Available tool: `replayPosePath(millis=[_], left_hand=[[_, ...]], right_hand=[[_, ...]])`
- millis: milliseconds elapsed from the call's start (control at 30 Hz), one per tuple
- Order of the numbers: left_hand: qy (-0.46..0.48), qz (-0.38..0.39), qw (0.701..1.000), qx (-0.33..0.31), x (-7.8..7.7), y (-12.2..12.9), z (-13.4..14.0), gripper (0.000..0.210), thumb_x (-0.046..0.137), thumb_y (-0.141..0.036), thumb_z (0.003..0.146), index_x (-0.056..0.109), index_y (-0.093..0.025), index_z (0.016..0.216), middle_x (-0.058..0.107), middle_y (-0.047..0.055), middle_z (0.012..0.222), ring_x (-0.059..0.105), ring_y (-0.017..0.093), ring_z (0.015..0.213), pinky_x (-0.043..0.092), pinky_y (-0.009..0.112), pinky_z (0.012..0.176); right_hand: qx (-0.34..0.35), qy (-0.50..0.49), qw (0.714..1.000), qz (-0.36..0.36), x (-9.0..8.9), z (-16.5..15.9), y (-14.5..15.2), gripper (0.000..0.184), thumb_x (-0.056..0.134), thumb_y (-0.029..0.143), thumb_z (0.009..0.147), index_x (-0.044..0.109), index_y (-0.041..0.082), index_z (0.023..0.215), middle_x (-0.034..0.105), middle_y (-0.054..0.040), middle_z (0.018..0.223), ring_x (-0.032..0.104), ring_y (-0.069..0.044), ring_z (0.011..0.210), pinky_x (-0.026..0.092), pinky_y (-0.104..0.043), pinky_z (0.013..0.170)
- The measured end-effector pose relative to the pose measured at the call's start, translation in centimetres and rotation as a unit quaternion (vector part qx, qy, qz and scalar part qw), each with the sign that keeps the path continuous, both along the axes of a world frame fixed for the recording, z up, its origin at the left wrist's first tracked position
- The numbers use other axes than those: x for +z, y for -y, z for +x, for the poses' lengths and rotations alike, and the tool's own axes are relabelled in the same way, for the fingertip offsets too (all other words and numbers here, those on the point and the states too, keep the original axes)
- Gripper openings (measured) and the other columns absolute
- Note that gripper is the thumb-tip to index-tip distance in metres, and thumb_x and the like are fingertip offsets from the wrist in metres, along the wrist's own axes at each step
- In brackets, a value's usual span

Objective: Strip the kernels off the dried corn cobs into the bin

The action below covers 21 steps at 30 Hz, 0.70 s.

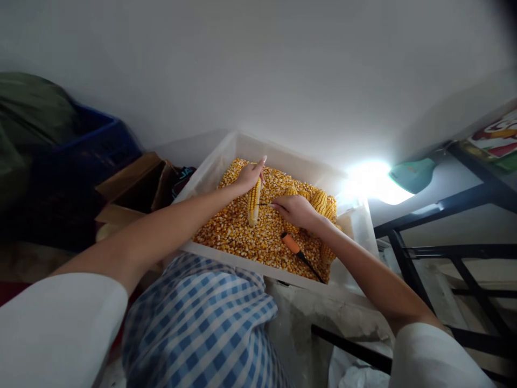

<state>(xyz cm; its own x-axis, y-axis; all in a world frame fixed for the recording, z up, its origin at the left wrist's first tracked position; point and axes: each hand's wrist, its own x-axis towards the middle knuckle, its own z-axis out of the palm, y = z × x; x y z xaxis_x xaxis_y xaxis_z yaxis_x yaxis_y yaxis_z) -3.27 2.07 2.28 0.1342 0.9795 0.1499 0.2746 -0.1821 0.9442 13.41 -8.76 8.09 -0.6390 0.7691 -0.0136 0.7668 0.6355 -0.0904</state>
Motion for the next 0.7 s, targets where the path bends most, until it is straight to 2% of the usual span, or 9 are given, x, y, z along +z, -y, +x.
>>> replayPosePath(millis=[333, 567, 700], left_hand=[[-0.019, -0.002, 1.000, 0.020, 0.1, 0.3, 0.0, 0.071, 0.016, -0.073, 0.073, 0.050, -0.016, 0.048, 0.050, 0.001, 0.042, 0.048, 0.010, 0.040, 0.038, 0.023, 0.048], [-0.086, 0.022, 0.994, 0.063, 0.4, 0.4, 0.4, 0.073, 0.013, -0.070, 0.075, 0.051, -0.015, 0.046, 0.047, 0.001, 0.040, 0.047, 0.011, 0.044, 0.038, 0.024, 0.054], [-0.111, 0.035, 0.989, 0.087, 0.7, 0.6, 0.5, 0.071, 0.014, -0.068, 0.077, 0.049, -0.016, 0.043, 0.047, 0.002, 0.041, 0.047, 0.012, 0.046, 0.037, 0.025, 0.055]], right_hand=[[0.001, 0.070, 0.997, 0.026, 0.7, -1.1, 1.0, 0.033, 0.028, 0.028, 0.091, 0.057, 0.015, 0.085, 0.063, -0.0085, 0.083, 0.055, -0.015, 0.075, 0.029, -0.024, 0.064], [-0.021, 0.164, 0.985, 0.046, 1.2, -2.9, 2.8, 0.020, 0.035, 0.015, 0.085, 0.054, 0.012, 0.091, 0.063, -0.0109, 0.080, 0.058, -0.018, 0.074, 0.037, -0.025, 0.062], [-0.029, 0.178, 0.982, 0.057, 0.8, -3.8, 3.4, 0.017, 0.039, 0.008, 0.080, 0.055, 0.011, 0.087, 0.063, -0.0124, 0.079, 0.060, -0.020, 0.074, 0.042, -0.026, 0.061]])
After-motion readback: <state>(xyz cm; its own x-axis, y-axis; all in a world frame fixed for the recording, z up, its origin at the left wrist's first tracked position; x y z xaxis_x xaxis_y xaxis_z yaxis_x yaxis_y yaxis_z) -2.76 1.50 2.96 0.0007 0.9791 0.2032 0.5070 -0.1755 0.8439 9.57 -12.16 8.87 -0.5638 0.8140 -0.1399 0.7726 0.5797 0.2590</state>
